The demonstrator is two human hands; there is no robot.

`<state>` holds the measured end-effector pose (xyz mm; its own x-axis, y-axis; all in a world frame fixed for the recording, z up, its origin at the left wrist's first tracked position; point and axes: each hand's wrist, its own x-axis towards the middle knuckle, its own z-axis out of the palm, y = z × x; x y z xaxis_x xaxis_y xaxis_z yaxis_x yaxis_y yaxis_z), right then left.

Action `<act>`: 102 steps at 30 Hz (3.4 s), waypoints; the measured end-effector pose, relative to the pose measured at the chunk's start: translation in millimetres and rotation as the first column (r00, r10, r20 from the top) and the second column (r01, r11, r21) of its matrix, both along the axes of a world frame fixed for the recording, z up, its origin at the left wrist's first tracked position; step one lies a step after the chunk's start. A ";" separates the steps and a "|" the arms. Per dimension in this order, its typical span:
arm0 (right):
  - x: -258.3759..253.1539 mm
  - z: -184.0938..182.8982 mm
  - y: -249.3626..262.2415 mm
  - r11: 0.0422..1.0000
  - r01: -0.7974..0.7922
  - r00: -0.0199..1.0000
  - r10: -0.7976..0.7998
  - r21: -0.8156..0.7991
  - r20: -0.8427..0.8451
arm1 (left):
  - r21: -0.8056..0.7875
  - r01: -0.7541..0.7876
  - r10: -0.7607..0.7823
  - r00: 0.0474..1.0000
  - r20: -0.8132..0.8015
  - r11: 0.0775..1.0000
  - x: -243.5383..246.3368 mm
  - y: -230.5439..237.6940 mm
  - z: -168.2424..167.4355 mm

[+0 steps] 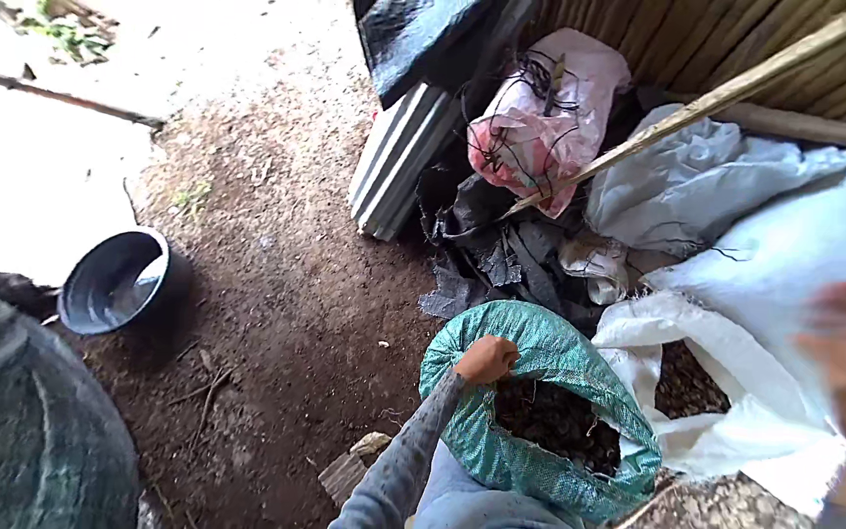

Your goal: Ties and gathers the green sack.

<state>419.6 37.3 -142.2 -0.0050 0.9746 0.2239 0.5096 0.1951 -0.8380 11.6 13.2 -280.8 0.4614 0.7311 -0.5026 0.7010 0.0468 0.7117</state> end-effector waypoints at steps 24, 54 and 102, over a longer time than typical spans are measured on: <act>-295.2 -203.7 -145.4 0.503 0.314 0.270 -0.860 -0.805 -0.432 | -0.054 0.040 -0.040 0.999 -0.001 0.998 0.1 -5.1 -46.1; -282.5 -187.8 -131.6 0.556 0.182 0.387 -0.799 -0.811 -0.460 | -0.015 -0.041 0.041 0.999 0.000 0.999 2.2 -13.1 -52.8; -300.3 -194.1 -146.3 0.681 0.222 0.403 -0.716 -0.697 -0.570 | 0.051 -0.011 0.013 0.999 -0.038 0.999 1.5 -16.5 -52.2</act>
